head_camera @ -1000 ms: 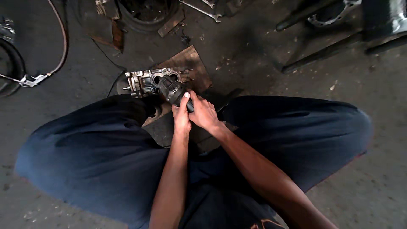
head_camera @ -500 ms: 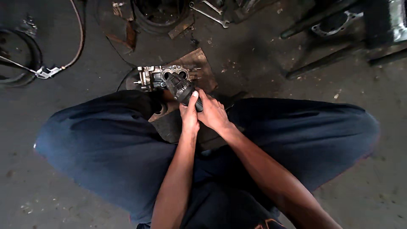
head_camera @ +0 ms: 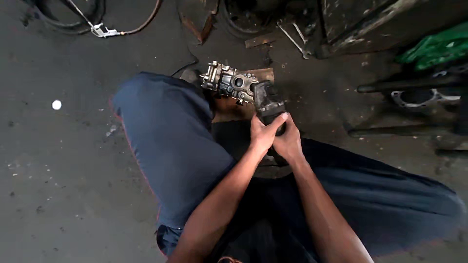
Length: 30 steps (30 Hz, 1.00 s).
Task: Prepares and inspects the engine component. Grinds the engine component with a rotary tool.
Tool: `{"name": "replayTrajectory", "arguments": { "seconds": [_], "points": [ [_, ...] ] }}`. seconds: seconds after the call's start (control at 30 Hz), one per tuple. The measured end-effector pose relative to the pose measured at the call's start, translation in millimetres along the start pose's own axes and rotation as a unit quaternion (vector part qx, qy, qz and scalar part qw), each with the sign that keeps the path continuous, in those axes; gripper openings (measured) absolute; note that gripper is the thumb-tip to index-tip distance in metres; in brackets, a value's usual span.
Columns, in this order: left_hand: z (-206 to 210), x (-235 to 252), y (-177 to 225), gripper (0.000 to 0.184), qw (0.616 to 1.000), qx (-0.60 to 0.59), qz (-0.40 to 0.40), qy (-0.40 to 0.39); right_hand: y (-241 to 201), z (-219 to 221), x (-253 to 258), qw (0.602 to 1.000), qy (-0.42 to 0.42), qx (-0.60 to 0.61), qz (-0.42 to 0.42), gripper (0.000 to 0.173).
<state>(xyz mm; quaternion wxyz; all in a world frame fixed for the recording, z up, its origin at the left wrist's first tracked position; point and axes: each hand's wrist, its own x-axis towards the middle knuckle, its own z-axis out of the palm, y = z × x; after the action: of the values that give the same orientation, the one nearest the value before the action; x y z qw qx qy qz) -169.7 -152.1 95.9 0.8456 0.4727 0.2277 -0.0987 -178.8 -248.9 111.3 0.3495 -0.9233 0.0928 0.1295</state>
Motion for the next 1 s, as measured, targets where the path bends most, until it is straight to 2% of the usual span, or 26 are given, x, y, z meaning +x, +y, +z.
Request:
{"name": "replayTrajectory", "arguments": {
  "seconds": [0.1,0.3,0.47,0.67,1.0],
  "points": [
    [9.2,-7.2,7.0,0.067,0.999,0.033,0.012,-0.041,4.3,-10.3,-4.1,0.998,0.031,0.057,-0.027,0.073],
    [19.1,-13.0,7.7,0.079,0.987,0.140,0.002,-0.080,14.9,-16.6,-5.8,0.983,0.060,0.157,-0.073,0.072],
    [14.7,-10.2,1.3,0.082,0.986,0.156,-0.017,-0.056,19.9,-7.5,-3.8,0.985,0.051,0.151,-0.064,0.069],
    [14.2,-4.1,2.6,0.078,0.988,0.147,-0.032,-0.030,16.4,-7.5,3.0,0.990,0.027,0.122,-0.064,0.066],
    [1.8,11.8,-2.8,0.071,0.990,0.134,-0.050,-0.006,8.2,6.1,11.5,0.997,0.000,0.075,-0.002,0.068]
  ]
}}
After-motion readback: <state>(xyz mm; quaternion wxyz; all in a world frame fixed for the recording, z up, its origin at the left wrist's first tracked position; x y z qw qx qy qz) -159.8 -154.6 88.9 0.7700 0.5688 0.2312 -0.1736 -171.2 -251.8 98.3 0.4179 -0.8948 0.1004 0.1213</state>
